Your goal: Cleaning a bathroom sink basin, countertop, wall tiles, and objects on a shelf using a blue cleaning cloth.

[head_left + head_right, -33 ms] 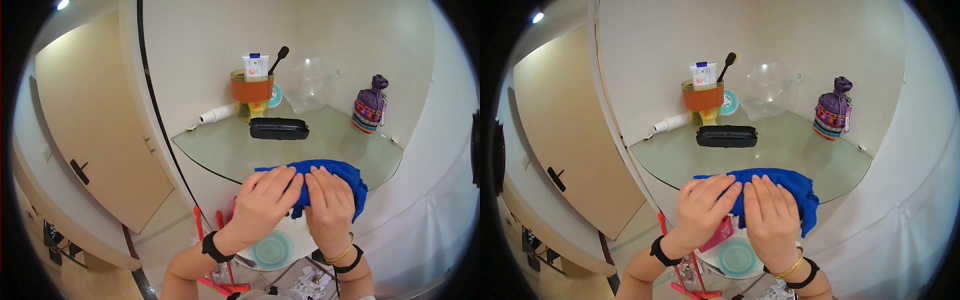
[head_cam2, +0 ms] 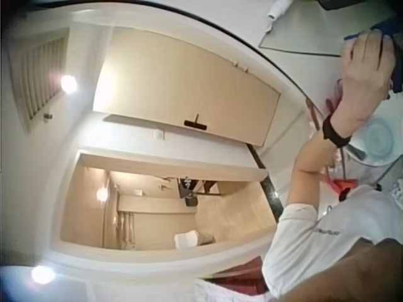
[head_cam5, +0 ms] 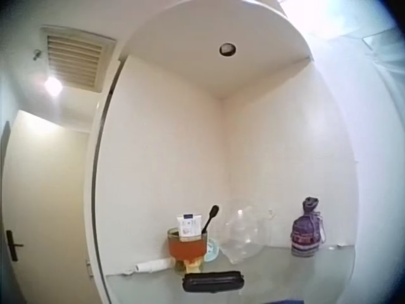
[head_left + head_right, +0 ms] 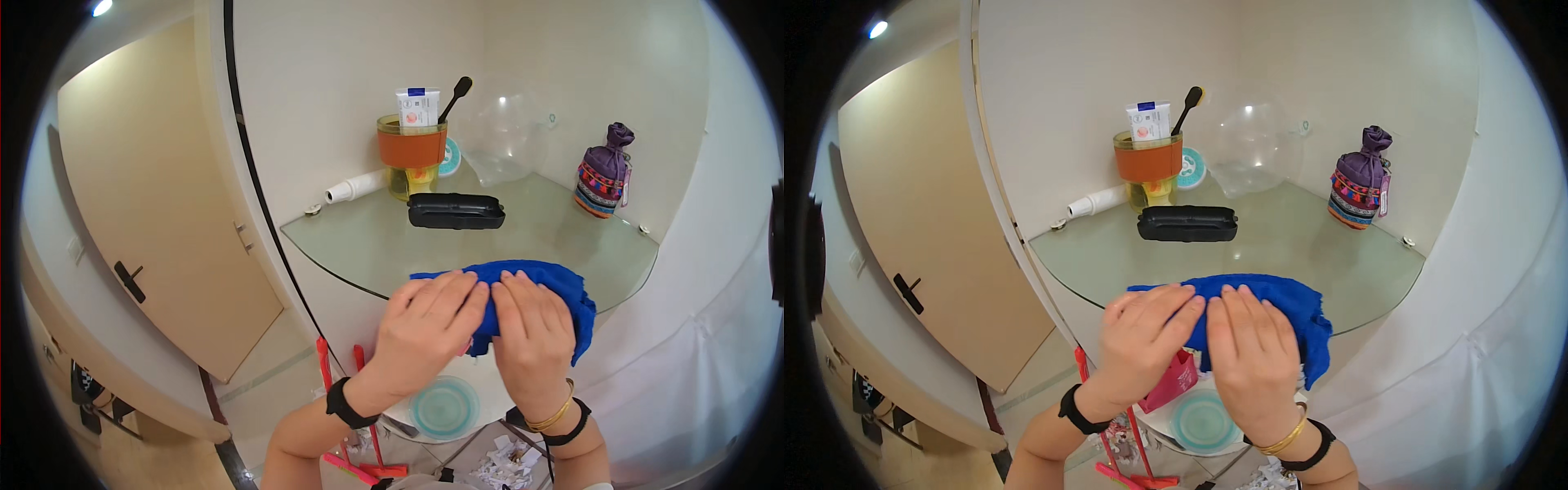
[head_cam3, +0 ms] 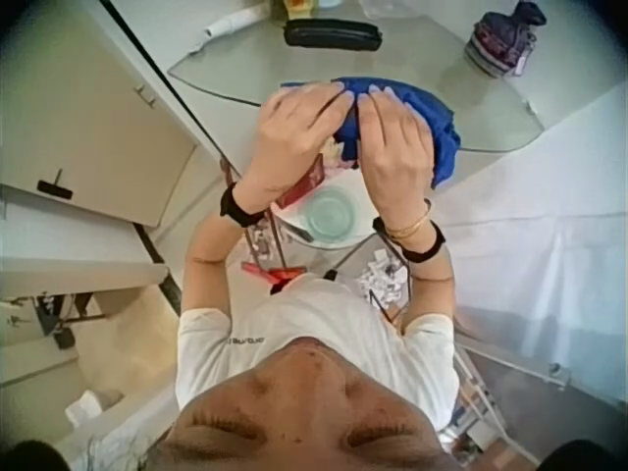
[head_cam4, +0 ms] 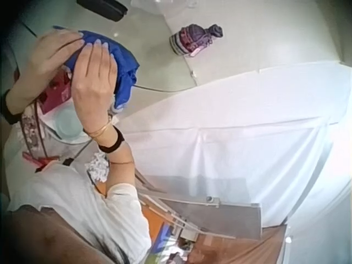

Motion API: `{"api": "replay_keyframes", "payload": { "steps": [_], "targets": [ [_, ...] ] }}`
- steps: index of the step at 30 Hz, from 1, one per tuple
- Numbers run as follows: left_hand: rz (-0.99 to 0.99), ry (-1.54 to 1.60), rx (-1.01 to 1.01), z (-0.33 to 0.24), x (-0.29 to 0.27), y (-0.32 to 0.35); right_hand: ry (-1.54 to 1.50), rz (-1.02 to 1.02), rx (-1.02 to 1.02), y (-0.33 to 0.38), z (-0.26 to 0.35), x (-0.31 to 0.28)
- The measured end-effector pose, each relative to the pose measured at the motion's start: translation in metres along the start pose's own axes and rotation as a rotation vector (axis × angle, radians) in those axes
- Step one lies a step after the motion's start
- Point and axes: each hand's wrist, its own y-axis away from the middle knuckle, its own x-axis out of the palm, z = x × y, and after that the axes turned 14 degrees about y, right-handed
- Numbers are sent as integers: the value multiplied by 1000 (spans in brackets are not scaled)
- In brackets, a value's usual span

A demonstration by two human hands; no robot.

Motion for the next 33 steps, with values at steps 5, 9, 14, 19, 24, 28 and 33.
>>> {"api": "replay_keyframes", "payload": {
  "steps": [5, 9, 14, 19, 24, 28, 33],
  "targets": [
    [-8, 28, -46, 27, -24, 10, -4, 9, -18, -18, 34, 7],
    [-5, -71, -93, 54, -34, 15, -36, 93, -54, -34, 57, 19],
    [-45, -121, -184, 68, -45, 21, 83, 83, -36, -48, 90, 38],
    [-62, -163, -180, 62, -34, 17, 5, 17, -115, -42, 73, 36],
    [23, -153, -161, 26, -26, 5, -108, 11, -121, -22, 34, 20],
    [78, -131, -108, -9, -4, -13, -188, -58, -93, 1, -15, 13],
    [155, -144, -132, -53, 26, -35, -224, -51, -61, 22, -67, 9]
  ]
}}
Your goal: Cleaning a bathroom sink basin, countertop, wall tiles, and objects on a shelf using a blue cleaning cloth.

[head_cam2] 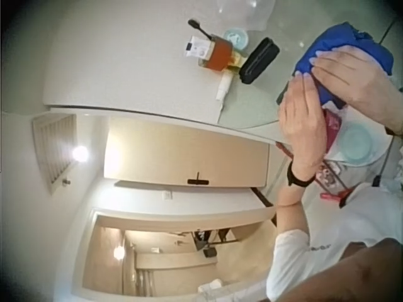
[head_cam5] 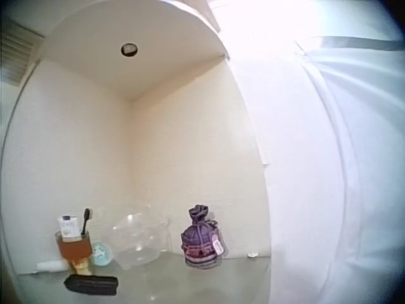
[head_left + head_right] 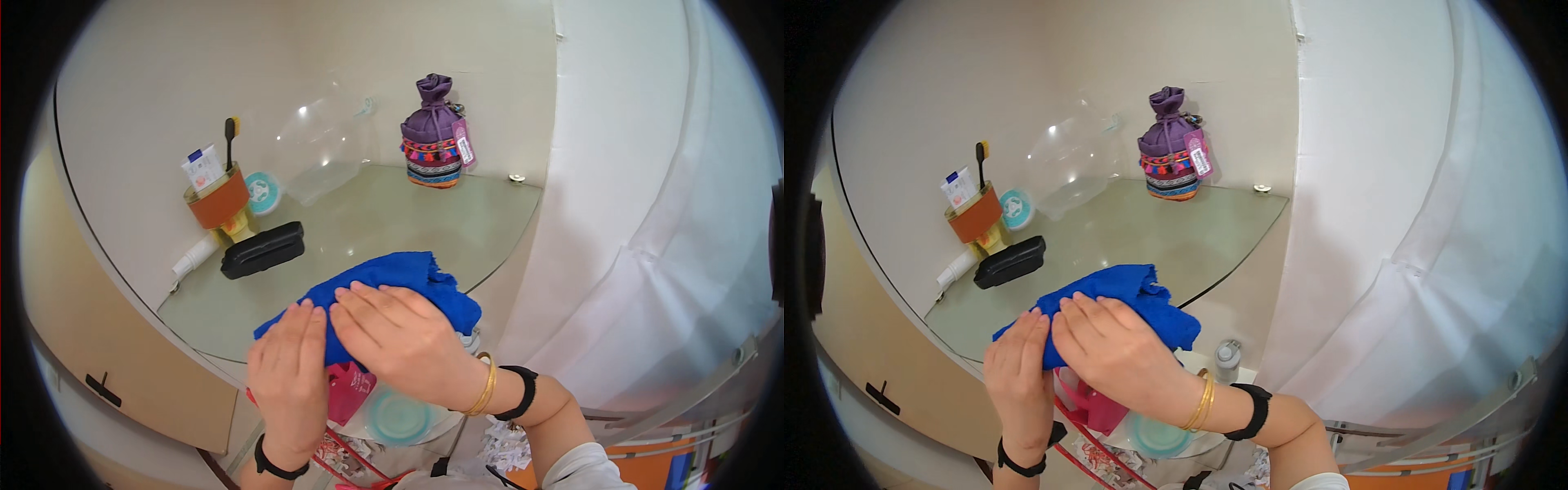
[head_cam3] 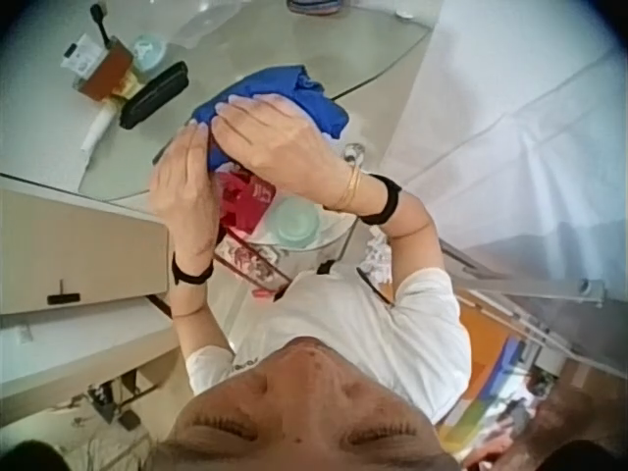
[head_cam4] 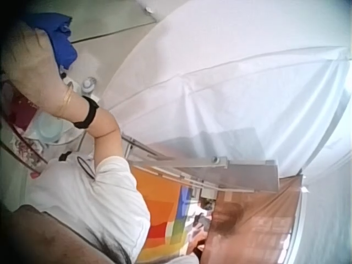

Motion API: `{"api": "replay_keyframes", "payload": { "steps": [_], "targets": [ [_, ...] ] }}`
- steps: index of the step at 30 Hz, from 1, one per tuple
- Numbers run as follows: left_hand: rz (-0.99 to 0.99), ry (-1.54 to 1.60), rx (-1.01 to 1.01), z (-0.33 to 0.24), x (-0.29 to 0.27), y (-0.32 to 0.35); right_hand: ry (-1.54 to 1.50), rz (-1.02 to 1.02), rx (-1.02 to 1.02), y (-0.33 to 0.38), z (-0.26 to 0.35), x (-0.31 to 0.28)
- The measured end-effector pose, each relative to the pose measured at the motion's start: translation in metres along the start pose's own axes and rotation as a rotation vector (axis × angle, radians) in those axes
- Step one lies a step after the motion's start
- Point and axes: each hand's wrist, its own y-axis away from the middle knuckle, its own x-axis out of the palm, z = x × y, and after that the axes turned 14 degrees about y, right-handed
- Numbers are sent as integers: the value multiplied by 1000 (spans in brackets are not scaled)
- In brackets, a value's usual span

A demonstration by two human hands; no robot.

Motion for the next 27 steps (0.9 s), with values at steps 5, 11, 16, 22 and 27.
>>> {"api": "replay_keyframes", "payload": {
  "steps": [5, 11, 16, 22, 27],
  "targets": [
    [27, -23, 44, -37, 25, -18, -12, -54, 24, 22, -45, -4],
    [40, -94, 95, -71, 64, -44, -3, -61, 54, 43, -95, -6],
    [71, -92, 35, -97, 92, -63, -22, -116, 47, 57, -132, 1],
    [15, -208, 115, -92, 106, -65, 4, -97, 117, 59, -127, 3],
    [-20, -156, 191, -85, 105, -61, 74, -181, 192, 64, -113, 9]
  ]
}}
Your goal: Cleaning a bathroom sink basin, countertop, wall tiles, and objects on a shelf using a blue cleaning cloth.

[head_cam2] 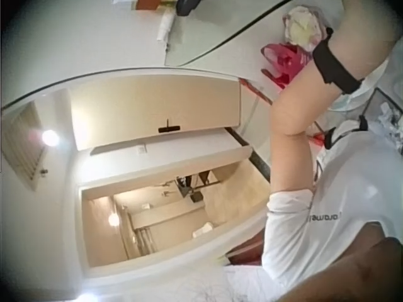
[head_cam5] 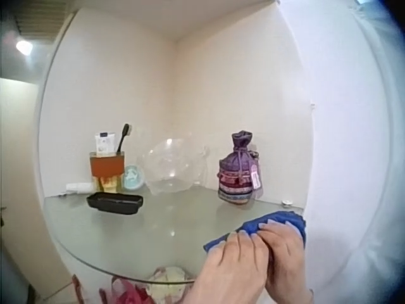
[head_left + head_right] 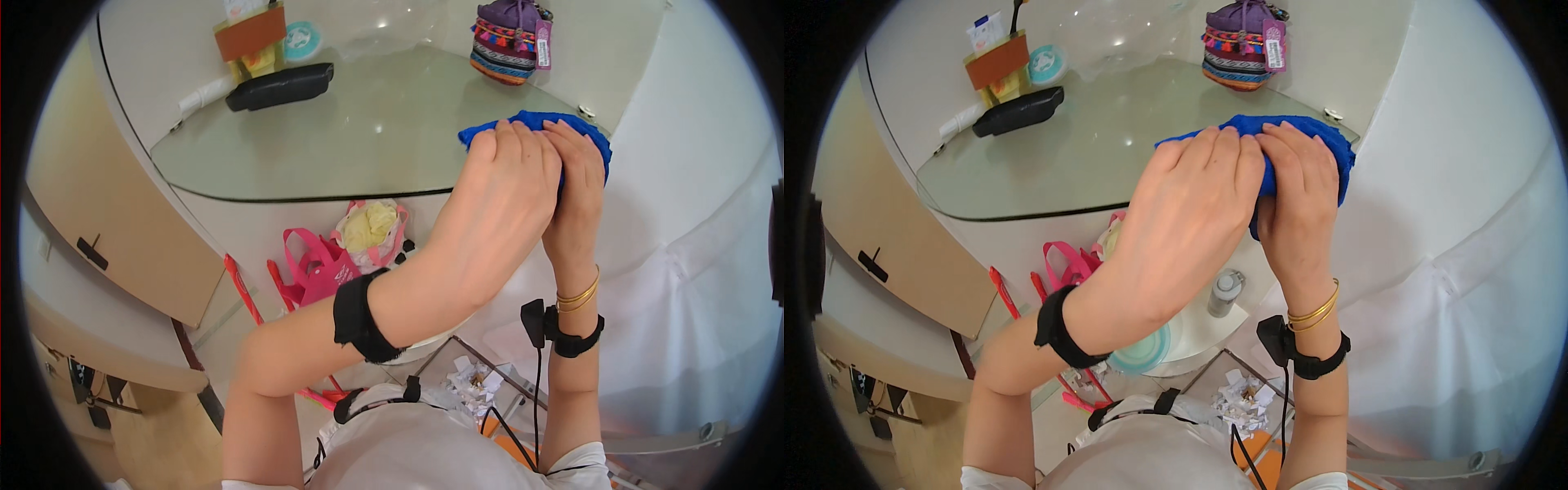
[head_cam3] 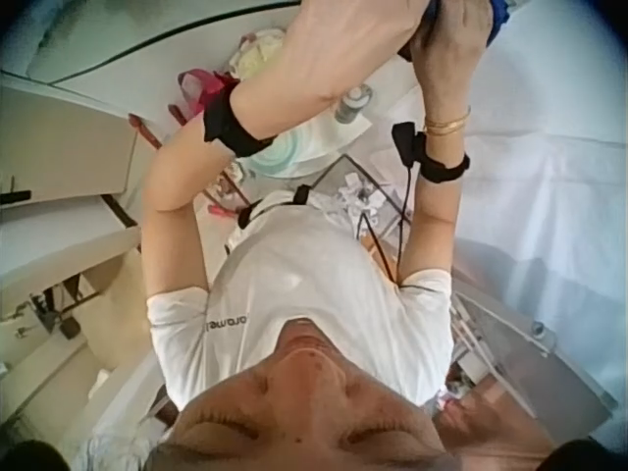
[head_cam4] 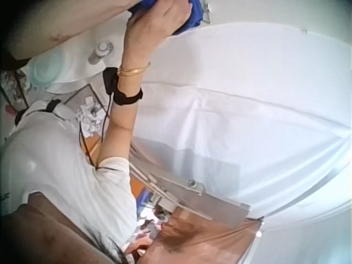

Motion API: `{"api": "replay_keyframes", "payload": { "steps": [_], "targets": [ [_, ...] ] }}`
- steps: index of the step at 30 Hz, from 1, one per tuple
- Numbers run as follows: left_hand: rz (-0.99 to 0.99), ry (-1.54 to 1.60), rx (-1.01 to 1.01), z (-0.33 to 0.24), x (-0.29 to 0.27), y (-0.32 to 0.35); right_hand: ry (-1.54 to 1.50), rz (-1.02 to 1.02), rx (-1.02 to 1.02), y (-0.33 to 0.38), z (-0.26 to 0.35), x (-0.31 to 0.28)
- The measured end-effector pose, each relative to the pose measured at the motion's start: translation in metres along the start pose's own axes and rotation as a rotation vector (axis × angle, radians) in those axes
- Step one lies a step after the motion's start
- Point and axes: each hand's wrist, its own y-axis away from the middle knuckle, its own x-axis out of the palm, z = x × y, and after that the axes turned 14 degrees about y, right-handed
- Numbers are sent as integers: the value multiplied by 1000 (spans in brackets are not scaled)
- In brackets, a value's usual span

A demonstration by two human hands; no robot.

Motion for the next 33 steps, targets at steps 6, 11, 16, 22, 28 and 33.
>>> {"api": "replay_keyframes", "payload": {
  "steps": [6, 11, 16, 22, 28, 33],
  "targets": [
    [-1, 35, 79, 9, -18, 18, 4, 34, 21, 5, 29, -18],
    [-90, 231, 202, 20, -45, 52, -30, 6, 37, 27, 63, -43],
    [289, 571, 53, 25, -58, 124, -342, 404, 72, 78, 103, -57],
    [448, 1787, -952, 53, 36, 253, -1084, 1090, 1171, 194, 146, -19],
    [-650, 2163, -2123, 28, 82, 296, -968, 872, 1277, 245, 199, -14],
    [-534, 2060, -2070, 7, 105, 316, -780, 797, 722, 231, 227, -33]
  ]
}}
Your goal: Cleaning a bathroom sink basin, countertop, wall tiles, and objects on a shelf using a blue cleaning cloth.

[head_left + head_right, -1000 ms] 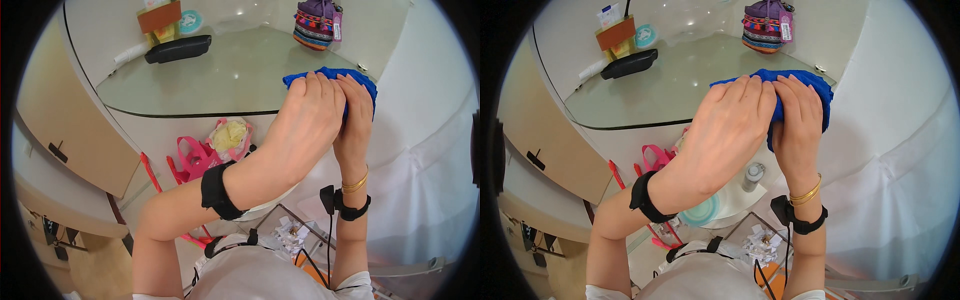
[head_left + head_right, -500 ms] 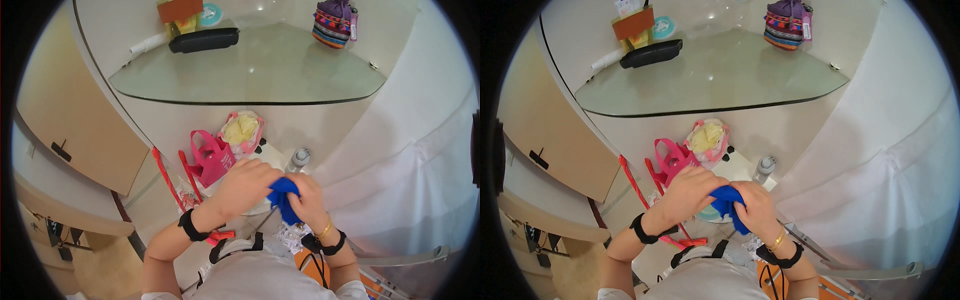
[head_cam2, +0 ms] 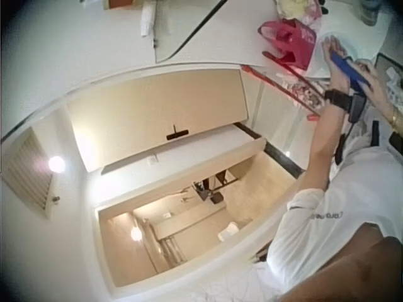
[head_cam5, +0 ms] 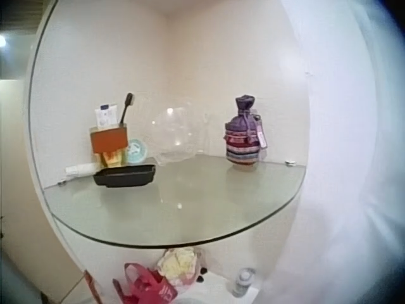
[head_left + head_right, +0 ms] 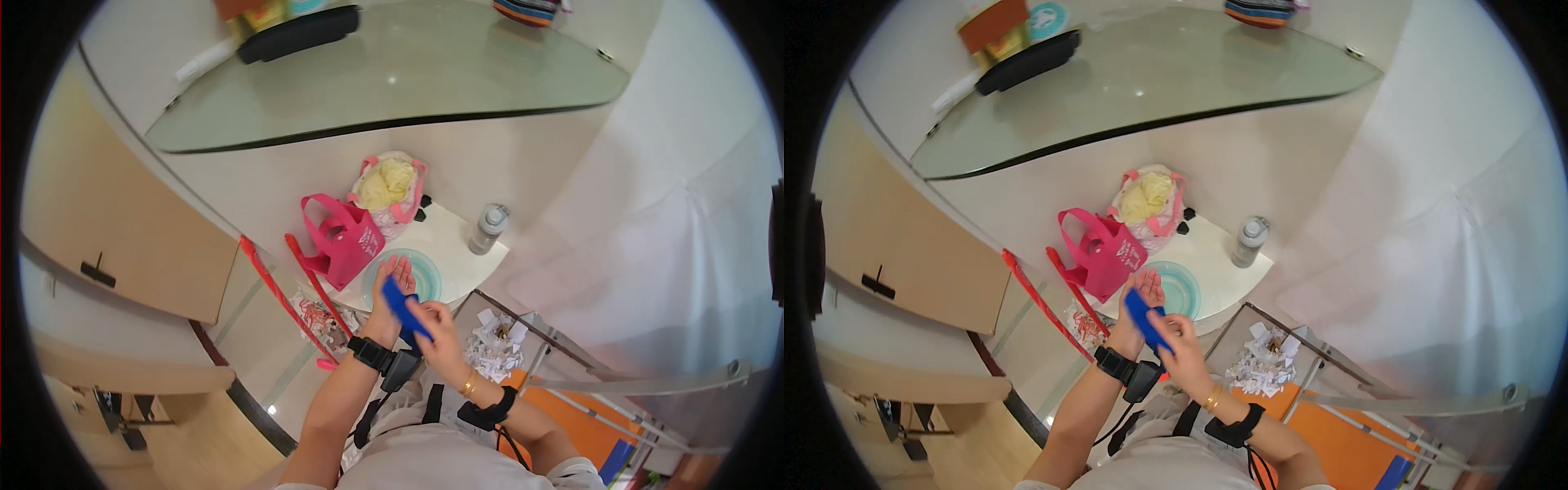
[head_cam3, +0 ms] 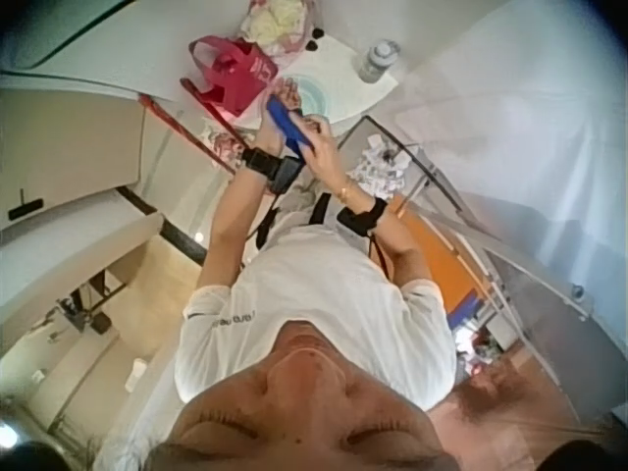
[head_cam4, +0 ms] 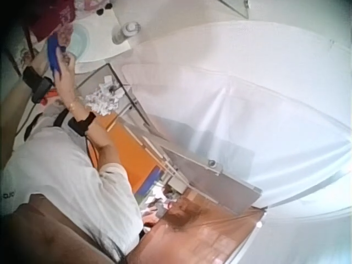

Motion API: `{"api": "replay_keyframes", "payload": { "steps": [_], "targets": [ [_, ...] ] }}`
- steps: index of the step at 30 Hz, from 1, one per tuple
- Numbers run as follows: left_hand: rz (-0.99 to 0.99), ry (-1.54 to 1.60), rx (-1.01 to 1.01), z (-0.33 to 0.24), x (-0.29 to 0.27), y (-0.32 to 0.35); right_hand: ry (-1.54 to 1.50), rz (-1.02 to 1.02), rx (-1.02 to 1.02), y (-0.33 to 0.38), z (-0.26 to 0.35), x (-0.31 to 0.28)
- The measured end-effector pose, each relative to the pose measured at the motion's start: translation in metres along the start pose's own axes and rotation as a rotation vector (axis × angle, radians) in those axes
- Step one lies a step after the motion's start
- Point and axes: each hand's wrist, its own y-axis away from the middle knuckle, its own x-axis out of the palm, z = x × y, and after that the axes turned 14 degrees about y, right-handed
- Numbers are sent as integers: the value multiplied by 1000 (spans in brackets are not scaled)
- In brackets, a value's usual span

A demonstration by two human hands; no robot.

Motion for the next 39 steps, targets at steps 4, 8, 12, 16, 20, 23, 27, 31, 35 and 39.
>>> {"api": "replay_keyframes", "payload": {
  "steps": [4, 8, 12, 16, 20, 23, 27, 31, 35, 39],
  "targets": [
    [-61, 219, -81, 19, -23, -17, 62, -41, -34, 17, -29, 14],
    [-124, 180, 11, 28, -30, -39, -58, -33, 204, 29, -47, 21],
    [-156, -122, 201, 58, -18, -45, -327, 51, 577, 37, -71, 29],
    [-59, -398, 381, 79, 0, -47, -584, -103, 596, 48, -99, 47],
    [-10, -256, 375, 89, 25, -58, -894, -339, 775, 49, -89, 56],
    [96, -501, 436, 98, 33, -57, -1209, -350, 934, 39, -89, 51],
    [358, -978, 719, 93, 34, -56, -403, -271, 706, 38, -98, 46],
    [670, -1545, 902, 88, 38, -56, -305, -205, 616, 36, -87, 32],
    [758, -1591, 870, 93, 52, -54, -254, -84, 611, 33, -98, 25],
    [326, -1000, 499, 88, 41, -64, -194, -21, 747, 32, -121, 18]
  ]
}}
